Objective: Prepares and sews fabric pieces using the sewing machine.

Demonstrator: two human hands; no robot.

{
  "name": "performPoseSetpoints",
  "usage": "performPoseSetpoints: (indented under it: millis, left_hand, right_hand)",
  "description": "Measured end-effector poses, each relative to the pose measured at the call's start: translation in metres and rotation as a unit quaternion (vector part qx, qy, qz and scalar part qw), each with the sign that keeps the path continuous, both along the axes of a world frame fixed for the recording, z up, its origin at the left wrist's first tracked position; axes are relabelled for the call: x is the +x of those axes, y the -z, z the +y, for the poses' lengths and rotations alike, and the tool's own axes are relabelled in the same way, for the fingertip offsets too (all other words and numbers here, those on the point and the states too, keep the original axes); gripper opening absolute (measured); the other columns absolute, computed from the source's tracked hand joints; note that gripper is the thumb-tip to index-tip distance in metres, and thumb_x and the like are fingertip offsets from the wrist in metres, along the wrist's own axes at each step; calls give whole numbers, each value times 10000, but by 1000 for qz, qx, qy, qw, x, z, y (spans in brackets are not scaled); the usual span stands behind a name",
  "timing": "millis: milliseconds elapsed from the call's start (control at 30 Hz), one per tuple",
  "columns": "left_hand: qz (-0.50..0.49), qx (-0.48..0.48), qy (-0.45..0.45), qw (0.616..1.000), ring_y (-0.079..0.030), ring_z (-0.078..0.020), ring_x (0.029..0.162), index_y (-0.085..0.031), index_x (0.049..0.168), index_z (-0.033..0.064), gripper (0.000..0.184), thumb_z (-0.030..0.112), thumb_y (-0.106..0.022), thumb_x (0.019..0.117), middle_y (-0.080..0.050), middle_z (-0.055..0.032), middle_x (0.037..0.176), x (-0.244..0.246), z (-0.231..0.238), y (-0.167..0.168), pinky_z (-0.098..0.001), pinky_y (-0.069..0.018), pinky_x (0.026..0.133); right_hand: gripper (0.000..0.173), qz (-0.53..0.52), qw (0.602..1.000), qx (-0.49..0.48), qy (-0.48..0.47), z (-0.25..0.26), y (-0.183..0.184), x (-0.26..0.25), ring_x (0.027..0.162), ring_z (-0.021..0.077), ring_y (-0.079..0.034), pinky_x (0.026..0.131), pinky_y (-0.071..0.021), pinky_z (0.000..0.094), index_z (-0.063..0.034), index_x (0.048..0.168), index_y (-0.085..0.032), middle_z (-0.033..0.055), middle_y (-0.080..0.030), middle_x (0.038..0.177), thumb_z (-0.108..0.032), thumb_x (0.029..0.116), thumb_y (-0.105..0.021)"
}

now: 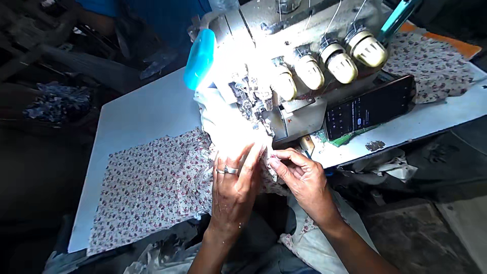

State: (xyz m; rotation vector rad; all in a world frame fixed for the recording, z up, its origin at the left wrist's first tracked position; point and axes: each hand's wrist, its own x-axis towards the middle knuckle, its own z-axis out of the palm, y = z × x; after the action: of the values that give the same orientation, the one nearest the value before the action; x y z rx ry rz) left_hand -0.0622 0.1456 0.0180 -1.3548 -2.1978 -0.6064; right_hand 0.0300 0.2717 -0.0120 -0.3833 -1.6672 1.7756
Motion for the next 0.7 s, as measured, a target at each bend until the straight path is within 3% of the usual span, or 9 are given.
performPoseSetpoints:
  millis: [133,300,333,433,467,533,600,700]
  left_hand:
    - [-13,76,16,997,-552,-209,1110,-757,1175,108,234,95,-695,949,-607,-113,1138,-7,2,0,-282,-433,962]
    - [-23,91,71,993,-505,-230,1332,-762,995,102,75,108,-695,961,-618,-132,1333,-9,1,-3,-332,-381,1126]
    - [-25,88,72,993,-510,-231,1331,-753,990,95,68,117,-694,964,-622,-132,1335,-9,1,-3,-340,-378,1131]
    - [-1,71,17,997,-571,-244,1281,-715,1176,64,245,158,-724,950,-645,-148,1334,-8,2,-3,-332,-414,1092]
    - [0,70,12,997,-567,-257,1290,-729,1189,65,261,143,-727,940,-638,-161,1341,-9,2,-4,-338,-415,1100]
    - [3,78,27,997,-554,-273,1305,-784,1105,104,171,139,-718,951,-646,-164,1325,-8,1,-6,-353,-415,1102]
    - [15,85,54,995,-595,-264,1249,-794,1036,121,114,126,-714,954,-689,-138,1244,-6,-1,-7,-380,-439,1085]
    - [34,82,55,995,-657,-224,1035,-801,1002,140,94,138,-725,945,-729,-77,1036,-6,-1,-6,-409,-471,986]
  right_hand:
    - [148,21,998,-50,-18,-1,-3,3,746,54,-696,707,-611,193,14,1079,-728,45,-724,948,-40,946,-692]
    - [98,20,998,-61,-19,1,-4,3,739,62,-678,699,-598,193,-3,1030,-722,40,-707,932,-33,945,-684]
    - [107,21,997,-74,-24,0,-5,4,723,70,-689,693,-607,201,1,1042,-715,43,-715,911,-24,944,-684]
    - [166,16,994,-105,-33,-1,-7,4,710,84,-712,694,-622,219,3,1094,-701,43,-732,868,4,929,-686]
    - [154,17,994,-105,-30,-1,-7,5,717,87,-718,703,-626,225,3,1081,-702,44,-735,867,7,928,-686]
    - [114,20,996,-82,-16,0,-6,5,760,85,-715,738,-622,228,-7,1038,-717,38,-732,905,-7,927,-692]
    - [99,15,997,-72,-9,0,-4,5,810,85,-704,769,-613,224,-23,1017,-716,34,-720,949,-16,921,-694]
    - [99,23,995,-97,-1,-2,-6,6,749,94,-704,726,-610,222,-24,988,-670,47,-722,881,14,905,-706]
